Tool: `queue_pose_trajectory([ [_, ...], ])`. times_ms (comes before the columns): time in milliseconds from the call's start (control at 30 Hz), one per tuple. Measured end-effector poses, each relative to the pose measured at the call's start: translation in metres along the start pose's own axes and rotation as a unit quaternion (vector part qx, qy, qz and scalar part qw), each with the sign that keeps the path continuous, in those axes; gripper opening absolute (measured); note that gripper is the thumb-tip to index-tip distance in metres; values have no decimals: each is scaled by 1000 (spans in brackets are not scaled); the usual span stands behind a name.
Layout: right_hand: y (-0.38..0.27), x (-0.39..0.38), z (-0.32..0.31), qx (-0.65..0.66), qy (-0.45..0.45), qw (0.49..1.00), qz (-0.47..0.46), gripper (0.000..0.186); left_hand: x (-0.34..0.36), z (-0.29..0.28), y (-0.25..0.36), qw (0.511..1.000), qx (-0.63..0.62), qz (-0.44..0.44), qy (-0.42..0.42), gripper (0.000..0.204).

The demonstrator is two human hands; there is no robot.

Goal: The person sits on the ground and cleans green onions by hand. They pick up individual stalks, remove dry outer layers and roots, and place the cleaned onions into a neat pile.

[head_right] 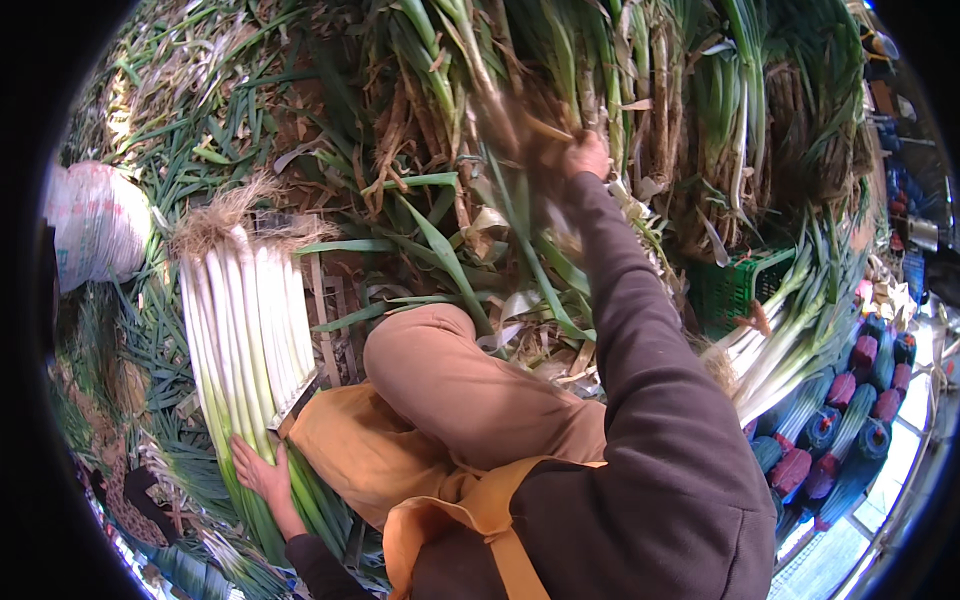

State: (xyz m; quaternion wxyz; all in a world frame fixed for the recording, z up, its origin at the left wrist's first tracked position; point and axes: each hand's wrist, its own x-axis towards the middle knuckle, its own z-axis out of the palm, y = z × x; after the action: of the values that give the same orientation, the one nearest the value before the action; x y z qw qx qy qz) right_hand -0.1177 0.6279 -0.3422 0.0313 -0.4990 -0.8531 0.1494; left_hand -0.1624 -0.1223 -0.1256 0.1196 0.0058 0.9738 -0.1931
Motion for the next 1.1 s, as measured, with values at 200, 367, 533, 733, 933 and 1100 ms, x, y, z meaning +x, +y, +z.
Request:
queue_pose_trajectory([
  [200,0,-147,65,-37,-321,942,-85,19,1,1,0,1000,5,-13,-14,104],
  [367,60,-226,35,38,-487,837,-246,21,2,3,1,1000,5,-25,-17,105],
  [533,47,-105,-17,118,-59,985,-112,19,4,0,5,998,14,-44,-30,106],
  [733,2,-42,-58,143,-100,952,250,48,4,-5,8,998,1,-51,-35,107],
  [933,-2,-46,-73,103,-209,964,132,48,4,0,6,997,10,-62,-40,108],
  [1100,-12,-71,-32,298,-295,907,33,23,3,-3,9,998,-2,-54,-19,107],
])
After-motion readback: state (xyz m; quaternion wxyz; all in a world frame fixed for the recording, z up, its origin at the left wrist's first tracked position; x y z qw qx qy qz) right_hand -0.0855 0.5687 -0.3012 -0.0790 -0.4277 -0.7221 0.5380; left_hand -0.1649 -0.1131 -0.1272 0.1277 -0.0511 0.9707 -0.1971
